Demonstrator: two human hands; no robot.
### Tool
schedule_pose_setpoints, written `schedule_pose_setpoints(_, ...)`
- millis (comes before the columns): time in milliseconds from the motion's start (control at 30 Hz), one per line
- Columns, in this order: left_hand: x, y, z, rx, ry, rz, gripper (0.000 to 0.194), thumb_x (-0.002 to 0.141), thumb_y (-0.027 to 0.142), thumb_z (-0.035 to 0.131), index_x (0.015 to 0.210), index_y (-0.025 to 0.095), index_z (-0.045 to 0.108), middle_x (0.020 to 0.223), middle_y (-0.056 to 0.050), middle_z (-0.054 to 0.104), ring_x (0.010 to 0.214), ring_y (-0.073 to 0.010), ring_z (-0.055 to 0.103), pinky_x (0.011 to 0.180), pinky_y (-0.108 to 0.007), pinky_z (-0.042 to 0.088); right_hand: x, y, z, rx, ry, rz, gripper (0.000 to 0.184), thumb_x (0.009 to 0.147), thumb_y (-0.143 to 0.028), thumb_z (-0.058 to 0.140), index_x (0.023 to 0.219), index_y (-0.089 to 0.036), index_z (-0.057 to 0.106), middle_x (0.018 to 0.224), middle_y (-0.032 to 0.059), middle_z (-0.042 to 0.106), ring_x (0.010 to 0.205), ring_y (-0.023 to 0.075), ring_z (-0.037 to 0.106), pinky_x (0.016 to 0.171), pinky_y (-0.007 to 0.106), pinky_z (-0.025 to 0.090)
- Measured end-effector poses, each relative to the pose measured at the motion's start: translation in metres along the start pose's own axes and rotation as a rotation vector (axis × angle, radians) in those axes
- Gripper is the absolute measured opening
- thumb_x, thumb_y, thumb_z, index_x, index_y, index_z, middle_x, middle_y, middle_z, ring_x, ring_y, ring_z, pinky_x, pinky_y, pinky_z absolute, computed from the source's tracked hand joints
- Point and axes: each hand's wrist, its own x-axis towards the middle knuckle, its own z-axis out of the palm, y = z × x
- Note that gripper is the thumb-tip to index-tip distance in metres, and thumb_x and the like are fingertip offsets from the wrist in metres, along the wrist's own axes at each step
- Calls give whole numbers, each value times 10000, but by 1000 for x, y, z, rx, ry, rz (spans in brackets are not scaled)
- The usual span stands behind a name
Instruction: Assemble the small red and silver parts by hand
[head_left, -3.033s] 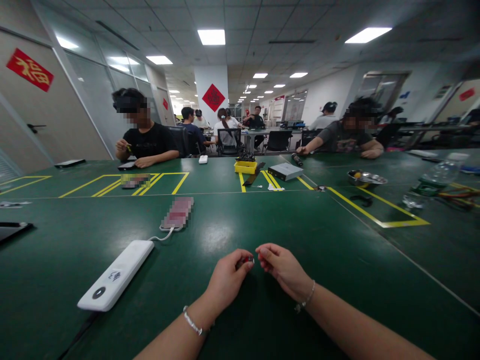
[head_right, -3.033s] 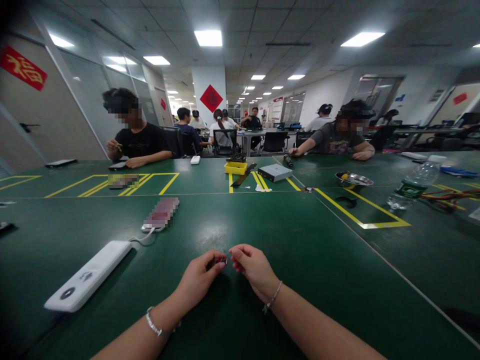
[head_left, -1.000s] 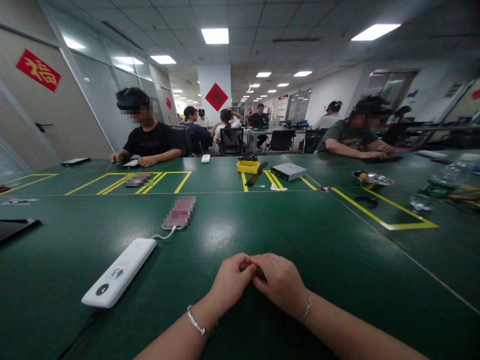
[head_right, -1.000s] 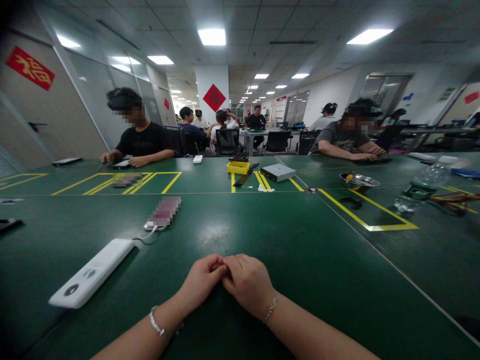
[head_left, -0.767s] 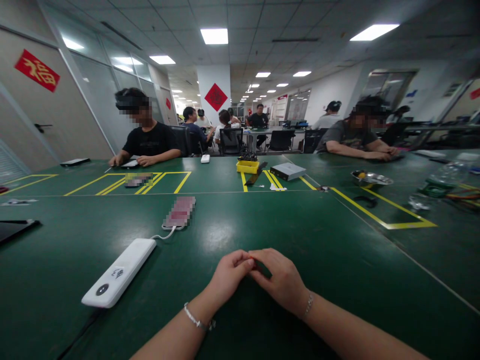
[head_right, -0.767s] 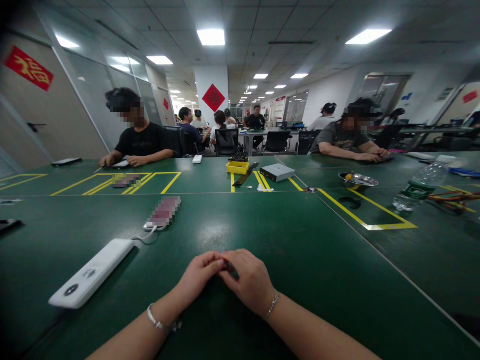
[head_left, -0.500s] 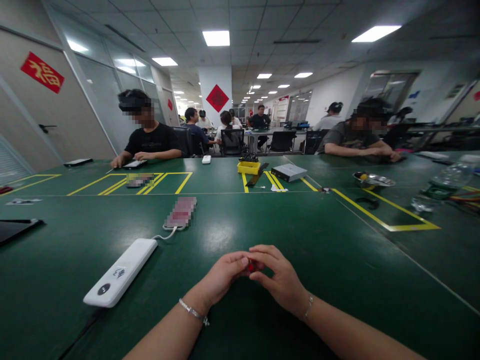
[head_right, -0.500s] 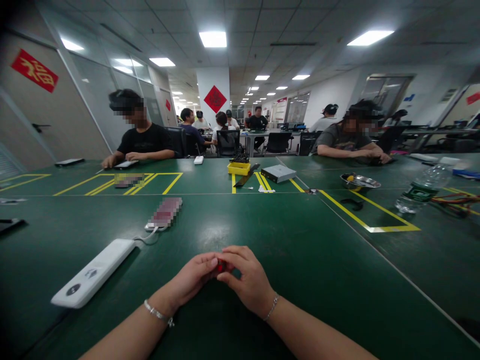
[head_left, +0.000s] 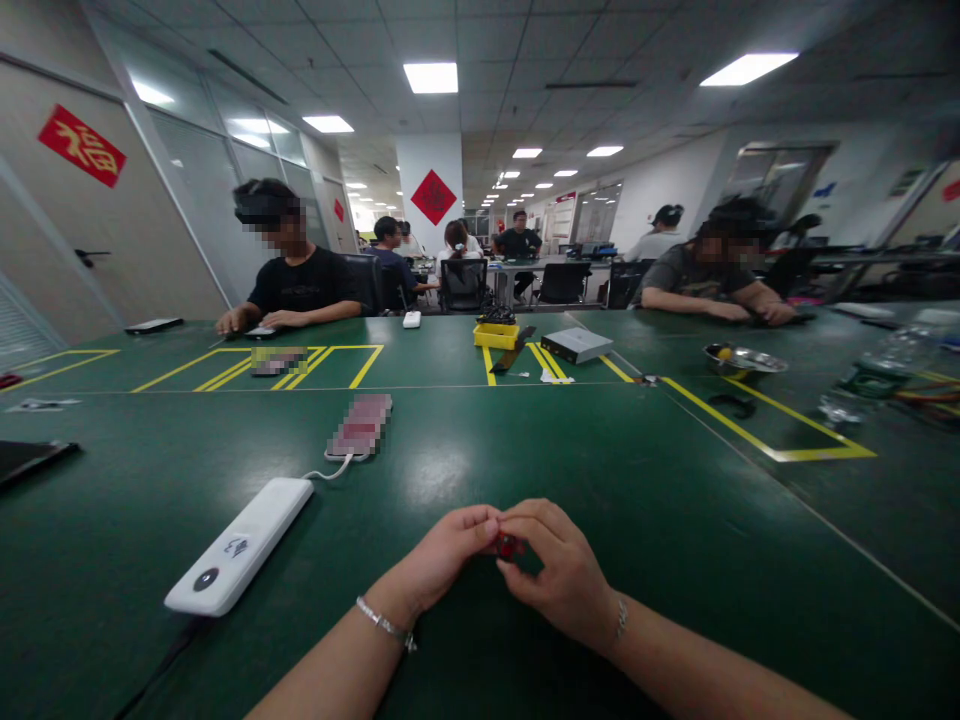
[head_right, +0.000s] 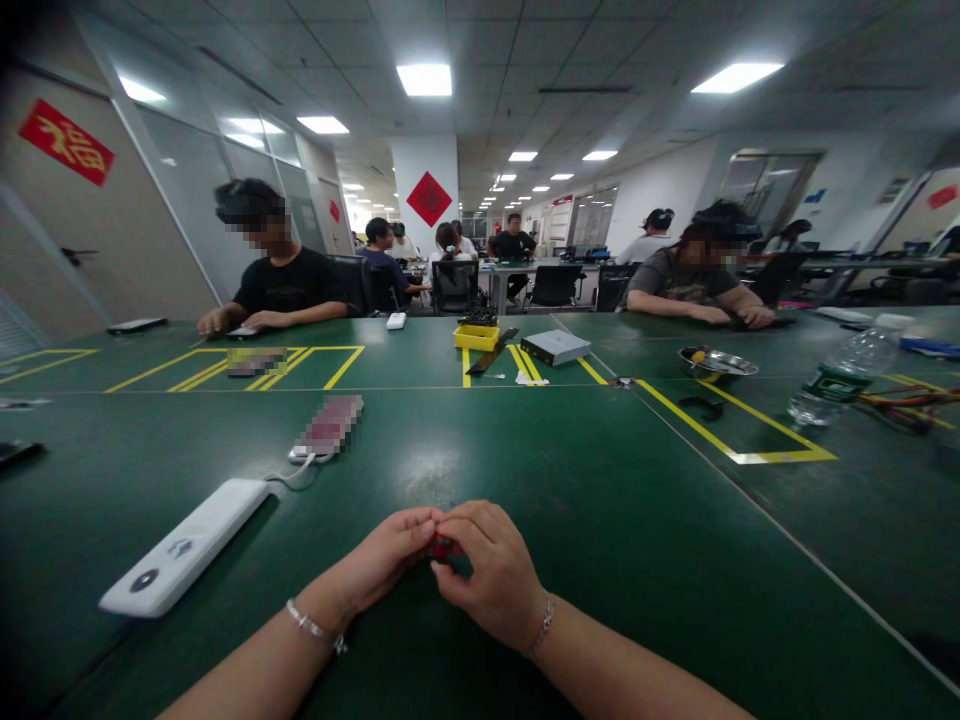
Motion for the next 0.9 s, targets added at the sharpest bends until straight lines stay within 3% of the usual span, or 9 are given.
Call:
schedule_pose_setpoints(200,-1,0,-3,-78,-33,-24,235,700,316,628,822,118,598,787,-46,577,746,-125,540,716,-230,389,0,3,1,89,-26,55,273,687,-181,532,959,-204,553,920,42,571,895,143,509,791,291,430)
schedule_pose_setpoints(400,0,-2,0,-97,-21,-7,179,720,285,617,780,118,594,750,-33,595,738,-119,559,737,-241,396,3,3,0,150,-84,149,200,663,-188,546,862,-201,564,862,30,576,850,142,522,775,292,434)
schedule_pose_setpoints(467,1,-3,0,-92,26,6,199,742,294,593,839,121,583,815,-57,615,784,-134,568,761,-264,397,4,14,-4,275,-68,303,200,684,-221,535,882,-192,540,858,32,585,803,134,545,738,285,453)
schedule_pose_setpoints(533,1,-3,0,-96,69,22,223,767,308,559,896,125,563,857,-78,625,808,-145,576,769,-284,399,6,35,-13,447,6,564,229,710,-274,520,916,-176,498,818,38,598,694,124,566,637,272,478)
schedule_pose_setpoints(600,2,-3,-1,-107,93,34,228,780,312,538,913,127,551,865,-86,629,805,-148,582,759,-289,404,8,64,-31,589,149,833,260,708,-301,528,923,-167,471,755,37,606,589,112,558,541,252,477)
schedule_pose_setpoints(667,2,-3,-1,-107,112,41,217,776,307,540,901,129,549,853,-81,629,796,-148,583,747,-289,409,8,95,-57,588,310,1020,236,679,-271,558,877,-166,484,700,35,604,535,100,544,507,237,467)
schedule_pose_setpoints(800,5,-3,-3,-6,216,69,203,752,304,548,876,144,541,799,-54,632,756,-146,585,718,-283,414,-16,148,-130,170,472,1198,136,675,-266,563,746,-153,536,664,79,590,461,71,508,471,217,388)
schedule_pose_setpoints(900,9,-4,-7,280,396,145,165,742,269,524,866,161,534,778,-31,637,743,-143,577,717,-277,409,-60,183,-190,-310,381,1277,222,657,-325,585,772,-135,590,749,157,592,444,63,485,458,239,271)
